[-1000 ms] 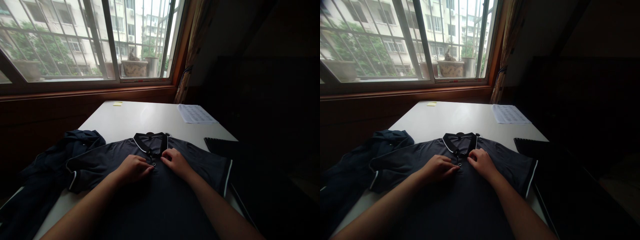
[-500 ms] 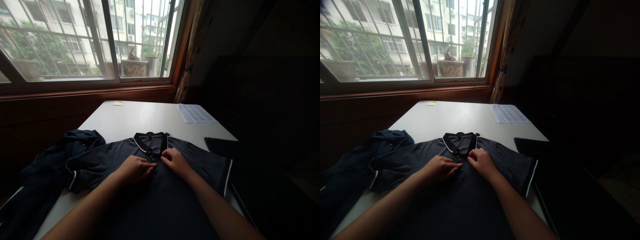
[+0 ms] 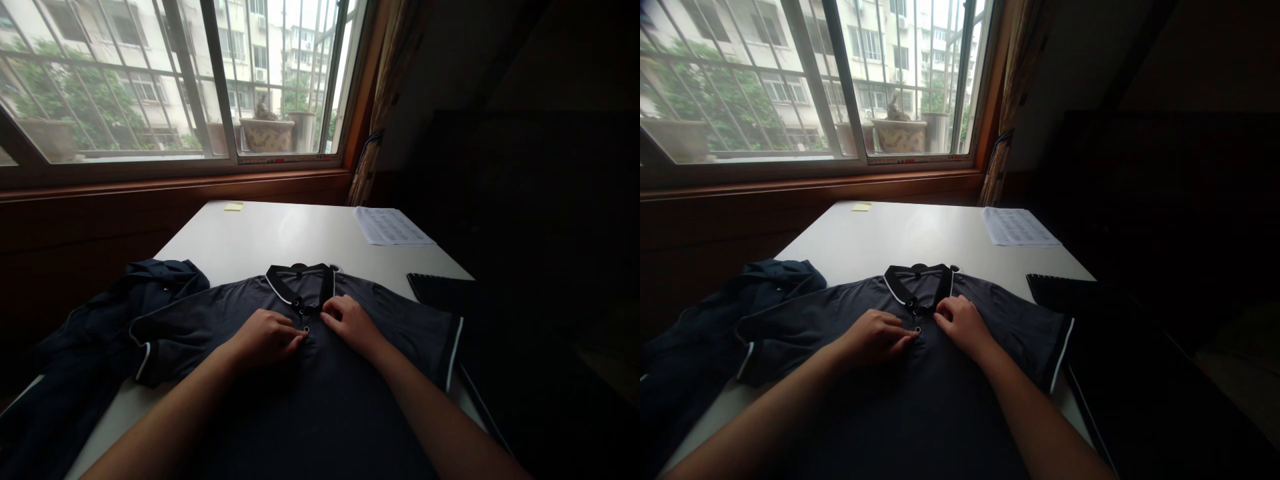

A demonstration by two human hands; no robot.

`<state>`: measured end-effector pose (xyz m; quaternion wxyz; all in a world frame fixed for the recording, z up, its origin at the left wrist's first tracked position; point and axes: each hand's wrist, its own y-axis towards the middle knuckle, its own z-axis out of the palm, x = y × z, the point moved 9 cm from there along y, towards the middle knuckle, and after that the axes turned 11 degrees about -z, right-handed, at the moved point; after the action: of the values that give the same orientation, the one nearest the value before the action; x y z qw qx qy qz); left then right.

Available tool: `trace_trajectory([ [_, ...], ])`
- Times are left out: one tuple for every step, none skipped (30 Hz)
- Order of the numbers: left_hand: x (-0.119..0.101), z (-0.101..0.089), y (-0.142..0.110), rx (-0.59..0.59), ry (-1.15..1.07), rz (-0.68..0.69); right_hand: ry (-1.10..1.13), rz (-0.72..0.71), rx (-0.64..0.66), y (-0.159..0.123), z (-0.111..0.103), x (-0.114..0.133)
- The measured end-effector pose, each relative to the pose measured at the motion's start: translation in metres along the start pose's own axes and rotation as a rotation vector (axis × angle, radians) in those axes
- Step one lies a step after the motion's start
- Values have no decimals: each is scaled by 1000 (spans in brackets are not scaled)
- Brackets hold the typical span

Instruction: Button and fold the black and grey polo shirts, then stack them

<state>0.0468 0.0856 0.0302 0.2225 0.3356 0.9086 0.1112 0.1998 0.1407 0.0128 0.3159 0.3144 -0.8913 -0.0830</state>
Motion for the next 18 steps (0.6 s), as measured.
trace_trajectory([
  [-1,1,-1,9,-6,12,-2,1,-2,0,0,0],
  [-2,1,-1,16,-10,21,-3,2,-4,0,0,-1],
  [-2,1,-2,21,-10,27,-4,2,-4,0,0,-1],
  [-3,1,-2,22,-10,30,-5,2,-3,0,0,-1],
  [-3,2,-2,24,-9,31,-4,1,-3,0,0,-1],
  [-3,2,-2,23,-7,30,-2,0,-3,0,0,-1],
  [-3,2,-2,21,-5,27,0,-2,-3,0,0,-1],
  [-3,2,-1,17,-4,23,-1,-3,-3,0,0,0],
  [-2,2,-1,11,-4,17,-2,-4,-2,0,0,0],
  [-2,1,-1,2,-8,10,-5,-3,-2,0,0,0],
  [-2,0,0,-6,-13,2,-7,-3,0,0,0,0],
  [-1,0,0,-12,-20,-7,-8,-2,1,0,0,0],
  [0,-1,0,-14,-28,-16,-9,-2,2,0,0,0],
  [1,-1,1,-13,-35,-27,-9,-3,2,0,0,0],
  [3,-1,1,-7,-42,-38,-9,-5,2,0,0,0],
  [4,-1,1,0,-48,-49,-10,-7,3,0,0,0],
  [6,-1,1,8,-55,-59,-10,-9,1,0,0,1],
  [8,-1,1,9,-61,-74,-10,-11,-7,0,0,1],
])
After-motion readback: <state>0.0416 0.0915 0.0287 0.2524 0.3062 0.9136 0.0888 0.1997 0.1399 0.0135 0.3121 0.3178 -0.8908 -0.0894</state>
